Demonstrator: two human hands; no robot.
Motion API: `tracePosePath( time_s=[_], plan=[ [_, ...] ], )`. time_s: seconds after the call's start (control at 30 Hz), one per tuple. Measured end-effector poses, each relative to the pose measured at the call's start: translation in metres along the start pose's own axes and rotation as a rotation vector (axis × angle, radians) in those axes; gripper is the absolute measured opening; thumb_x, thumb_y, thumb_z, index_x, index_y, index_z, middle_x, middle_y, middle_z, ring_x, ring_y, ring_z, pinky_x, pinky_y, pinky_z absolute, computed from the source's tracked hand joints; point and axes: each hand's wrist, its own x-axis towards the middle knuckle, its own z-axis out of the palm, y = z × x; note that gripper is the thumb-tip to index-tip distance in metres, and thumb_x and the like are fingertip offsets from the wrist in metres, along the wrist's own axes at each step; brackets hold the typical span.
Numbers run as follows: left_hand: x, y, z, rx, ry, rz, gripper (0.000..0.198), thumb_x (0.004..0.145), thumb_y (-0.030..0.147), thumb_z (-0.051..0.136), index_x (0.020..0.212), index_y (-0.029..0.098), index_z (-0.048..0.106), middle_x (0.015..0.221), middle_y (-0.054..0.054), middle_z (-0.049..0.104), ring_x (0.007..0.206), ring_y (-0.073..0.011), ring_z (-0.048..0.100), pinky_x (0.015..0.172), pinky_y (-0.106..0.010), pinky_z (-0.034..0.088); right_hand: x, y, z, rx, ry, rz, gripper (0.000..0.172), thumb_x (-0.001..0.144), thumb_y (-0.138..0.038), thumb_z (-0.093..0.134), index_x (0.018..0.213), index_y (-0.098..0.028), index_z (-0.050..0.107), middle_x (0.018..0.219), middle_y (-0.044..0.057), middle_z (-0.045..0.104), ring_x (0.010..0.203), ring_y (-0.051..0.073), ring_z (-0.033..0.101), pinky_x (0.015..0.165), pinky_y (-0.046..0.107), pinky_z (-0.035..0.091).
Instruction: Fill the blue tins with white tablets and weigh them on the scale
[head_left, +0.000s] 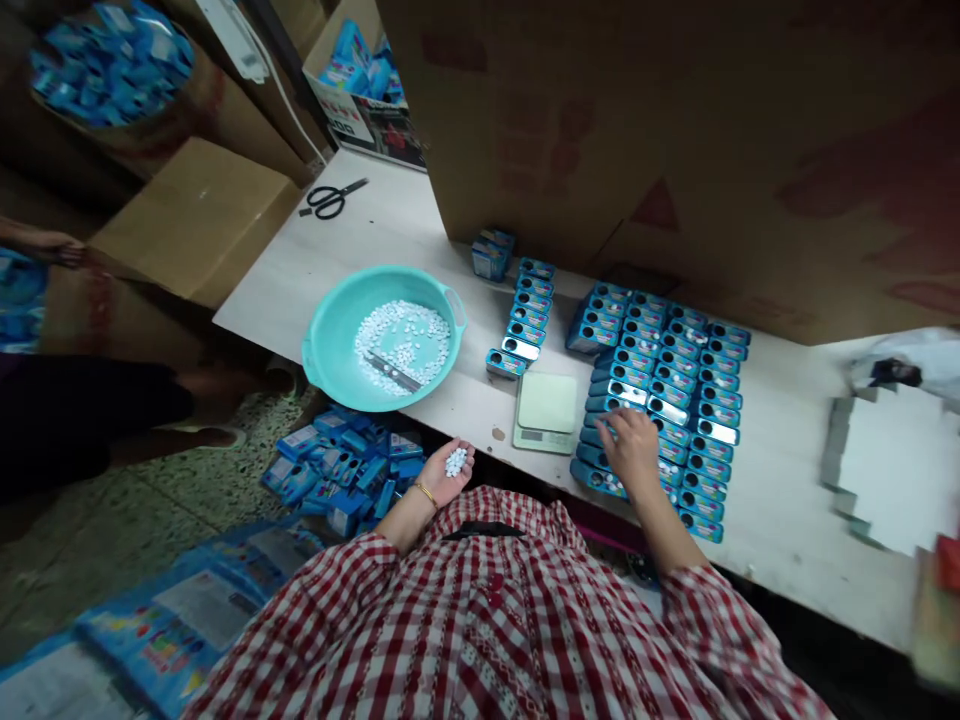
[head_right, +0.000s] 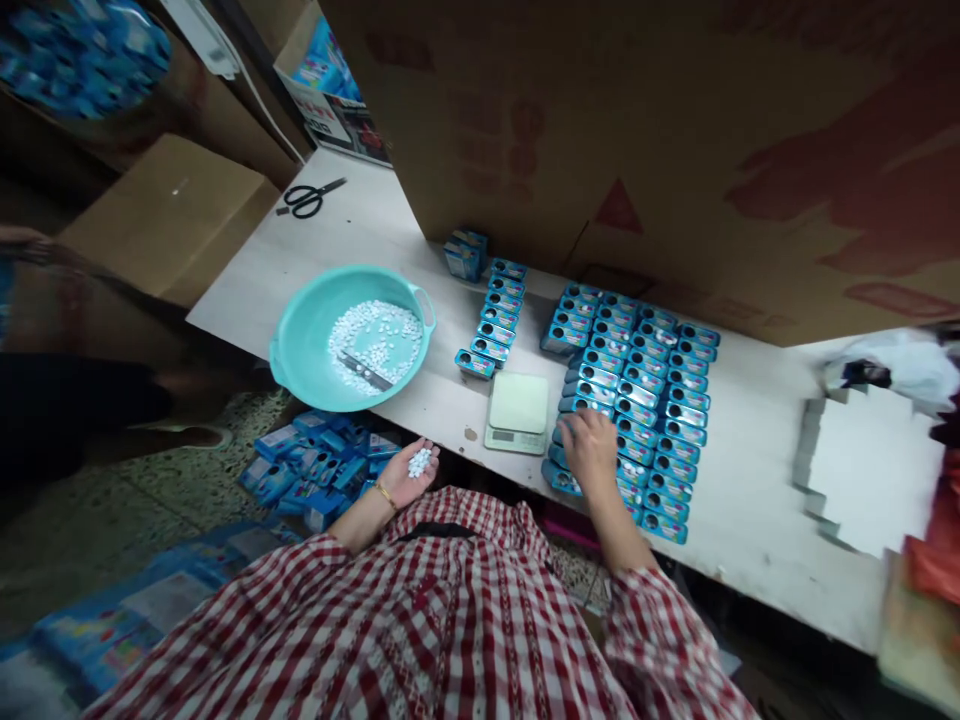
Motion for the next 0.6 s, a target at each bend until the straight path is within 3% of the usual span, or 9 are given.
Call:
tracePosePath(
  time_s=[0.13, 0.23, 0.4, 0.6],
  plan=[
    [0.004, 0.000, 0.013, 0.054, -0.050, -0.039, 0.023, 0.085, 0.021, 0.042, 0.067, 0.012, 0.053, 0.062, -0.003, 0.054, 0.048, -0.0059, 0.051, 0.037, -0.013, 0.038, -0.071, 0.016, -0.011, -0.042, -0.181, -0.079, 0.022, 0.082, -0.035, 0.048, 0.085, -0.022, 0.065, 0.086, 0.006, 0.058, 0.078, 0.019, 0.046, 0.069, 0.031, 0.031],
    [0.007, -0.004, 0.023, 0.111, -0.072, -0.068, 0.022, 0.084, 0.021, 0.043, 0.067, 0.012, 0.053, 0.062, -0.003, 0.053, 0.048, -0.0056, 0.050, 0.037, -0.013, 0.037, -0.096, 0.007, -0.005, -0.127, -0.246, -0.084, 0.017, 0.081, -0.030, 0.049, 0.087, -0.021, 0.063, 0.091, 0.007, 0.058, 0.081, 0.020, 0.045, 0.070, 0.032, 0.031],
    [0.013, -0.013, 0.028, 0.195, -0.087, -0.105, 0.019, 0.083, 0.021, 0.046, 0.068, 0.012, 0.052, 0.063, -0.003, 0.052, 0.048, -0.0054, 0.049, 0.036, -0.012, 0.035, -0.114, 0.006, 0.014, -0.139, -0.151, -0.048, 0.020, 0.084, -0.025, 0.044, 0.095, -0.018, 0.060, 0.104, 0.010, 0.056, 0.088, 0.021, 0.045, 0.074, 0.033, 0.032],
    [0.038, -0.012, 0.030, 0.312, -0.148, -0.120, 0.011, 0.082, 0.019, 0.048, 0.077, 0.011, 0.053, 0.057, 0.002, 0.044, 0.038, -0.0008, 0.035, 0.028, -0.008, 0.020, -0.134, 0.020, 0.025, -0.066, -0.056, -0.007, 0.024, 0.085, -0.028, 0.042, 0.102, -0.018, 0.057, 0.101, 0.008, 0.057, 0.088, 0.020, 0.046, 0.074, 0.032, 0.035]
  ],
)
